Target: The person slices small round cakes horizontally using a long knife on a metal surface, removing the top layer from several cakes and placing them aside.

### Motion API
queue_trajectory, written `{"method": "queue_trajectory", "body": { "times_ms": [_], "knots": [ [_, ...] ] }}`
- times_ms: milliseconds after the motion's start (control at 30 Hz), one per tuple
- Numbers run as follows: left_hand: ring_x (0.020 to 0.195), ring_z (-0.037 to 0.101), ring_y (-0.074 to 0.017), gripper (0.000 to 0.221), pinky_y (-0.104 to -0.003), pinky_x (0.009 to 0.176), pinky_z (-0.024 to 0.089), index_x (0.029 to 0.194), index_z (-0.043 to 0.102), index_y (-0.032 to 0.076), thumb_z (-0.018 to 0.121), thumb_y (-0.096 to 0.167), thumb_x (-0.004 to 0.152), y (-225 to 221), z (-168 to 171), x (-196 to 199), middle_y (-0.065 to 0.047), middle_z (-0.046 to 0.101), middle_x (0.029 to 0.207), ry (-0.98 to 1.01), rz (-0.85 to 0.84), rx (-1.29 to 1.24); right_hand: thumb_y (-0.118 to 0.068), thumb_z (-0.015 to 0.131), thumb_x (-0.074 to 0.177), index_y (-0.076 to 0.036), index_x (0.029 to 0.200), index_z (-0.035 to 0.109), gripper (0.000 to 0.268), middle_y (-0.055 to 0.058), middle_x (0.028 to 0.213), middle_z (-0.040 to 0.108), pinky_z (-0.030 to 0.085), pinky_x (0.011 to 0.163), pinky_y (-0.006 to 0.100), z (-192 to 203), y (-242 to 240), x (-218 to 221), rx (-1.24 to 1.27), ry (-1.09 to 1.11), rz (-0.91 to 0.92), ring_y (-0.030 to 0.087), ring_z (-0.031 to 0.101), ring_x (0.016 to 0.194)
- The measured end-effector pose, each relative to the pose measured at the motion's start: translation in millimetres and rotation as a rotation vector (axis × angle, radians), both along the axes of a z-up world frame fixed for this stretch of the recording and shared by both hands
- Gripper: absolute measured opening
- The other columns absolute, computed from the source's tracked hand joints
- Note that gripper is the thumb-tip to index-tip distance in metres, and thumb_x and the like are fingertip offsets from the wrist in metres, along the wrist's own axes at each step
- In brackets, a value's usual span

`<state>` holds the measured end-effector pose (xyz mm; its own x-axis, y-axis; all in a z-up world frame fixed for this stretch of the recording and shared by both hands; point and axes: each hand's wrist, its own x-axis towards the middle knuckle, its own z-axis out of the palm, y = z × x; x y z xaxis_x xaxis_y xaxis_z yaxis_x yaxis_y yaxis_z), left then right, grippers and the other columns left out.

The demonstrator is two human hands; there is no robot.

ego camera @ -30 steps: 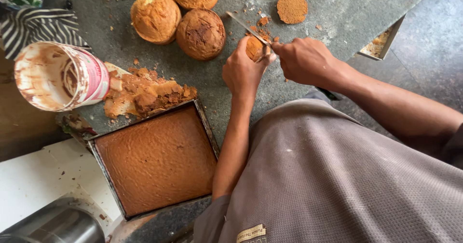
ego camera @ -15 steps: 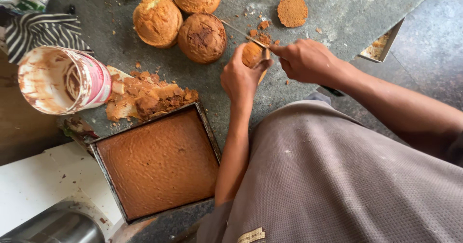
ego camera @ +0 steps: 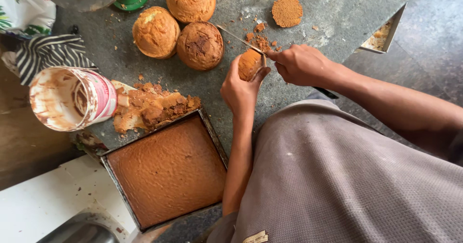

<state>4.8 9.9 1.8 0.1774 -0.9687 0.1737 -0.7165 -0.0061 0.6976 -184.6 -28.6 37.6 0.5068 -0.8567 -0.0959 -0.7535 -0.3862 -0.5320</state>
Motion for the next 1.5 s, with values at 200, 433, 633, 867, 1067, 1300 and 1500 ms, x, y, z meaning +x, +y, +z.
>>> {"method": "queue_trajectory", "body": {
  "times_ms": [200,433,633,867,1067,1300,1500],
  "knots": [
    [0.102,0.075,-0.0314,0.089,-0.044,0.082,0.061,0.125,0.064,0.004,0.084,0.064,0.063,19.4,18.3,0.6,-0.014,0.076,0.112,-0.086,-0.039,-0.046,-0.011,0.056,0.093,-0.002,0.130,0.067,0.040,0.018,0.049,0.059,0.047,0.041,0.048,14.0,14.5,-9.2,0.011,-0.081,0.004,0.033,0.059,0.038],
    [0.096,0.072,-0.0359,0.110,-0.047,0.072,0.059,0.125,0.058,-0.001,0.089,0.070,0.047,-5.1,40.2,-0.2,-0.021,0.073,0.105,-0.286,-0.097,0.280,-0.013,0.059,0.092,-0.002,0.124,0.066,0.035,0.021,0.052,0.059,0.046,0.042,0.052,31.5,29.8,10.8,-0.063,0.114,0.008,0.039,0.061,0.045],
    [0.094,0.076,-0.0302,0.075,-0.045,0.078,0.059,0.116,0.066,0.007,0.091,0.058,0.068,-16.9,37.6,-11.8,-0.013,0.078,0.103,-0.228,-0.087,0.398,-0.009,0.055,0.090,-0.003,0.139,0.057,0.049,0.017,0.051,0.060,0.045,0.040,0.050,67.1,44.2,-4.7,-0.025,0.206,0.001,0.034,0.061,0.041],
    [0.092,0.074,-0.0310,0.098,-0.043,0.073,0.059,0.124,0.059,0.000,0.094,0.058,0.053,-42.2,27.1,-27.9,-0.017,0.073,0.107,-0.161,-0.131,0.211,-0.005,0.051,0.090,-0.005,0.149,0.050,0.059,0.014,0.048,0.060,0.044,0.039,0.047,72.1,32.3,-7.6,0.043,0.325,-0.076,0.030,0.060,0.038],
    [0.097,0.073,-0.0319,0.080,-0.044,0.078,0.061,0.121,0.059,0.002,0.095,0.043,0.062,-52.8,28.6,-41.3,-0.017,0.070,0.117,-0.326,-0.140,0.327,-0.006,0.054,0.084,0.002,0.144,0.050,0.061,0.017,0.053,0.061,0.046,0.042,0.051,61.5,38.2,-9.3,0.017,0.289,-0.047,0.035,0.062,0.044],
    [0.093,0.074,-0.0335,0.072,-0.047,0.074,0.058,0.113,0.063,0.005,0.096,0.039,0.059,-49.4,26.9,-39.6,-0.016,0.075,0.105,-0.238,-0.112,0.305,-0.008,0.051,0.088,0.001,0.145,0.050,0.058,0.017,0.049,0.060,0.046,0.043,0.051,75.7,39.4,-17.5,0.063,0.336,-0.022,0.035,0.061,0.042],
    [0.088,0.077,-0.0303,0.053,-0.046,0.073,0.058,0.113,0.069,0.009,0.090,0.042,0.078,-49.7,14.5,-35.9,-0.011,0.078,0.098,-0.176,-0.091,0.313,-0.006,0.054,0.088,0.001,0.136,0.058,0.049,0.014,0.049,0.056,0.042,0.038,0.047,49.1,19.4,-9.2,-0.006,0.274,-0.013,0.030,0.056,0.039]
  ]
}}
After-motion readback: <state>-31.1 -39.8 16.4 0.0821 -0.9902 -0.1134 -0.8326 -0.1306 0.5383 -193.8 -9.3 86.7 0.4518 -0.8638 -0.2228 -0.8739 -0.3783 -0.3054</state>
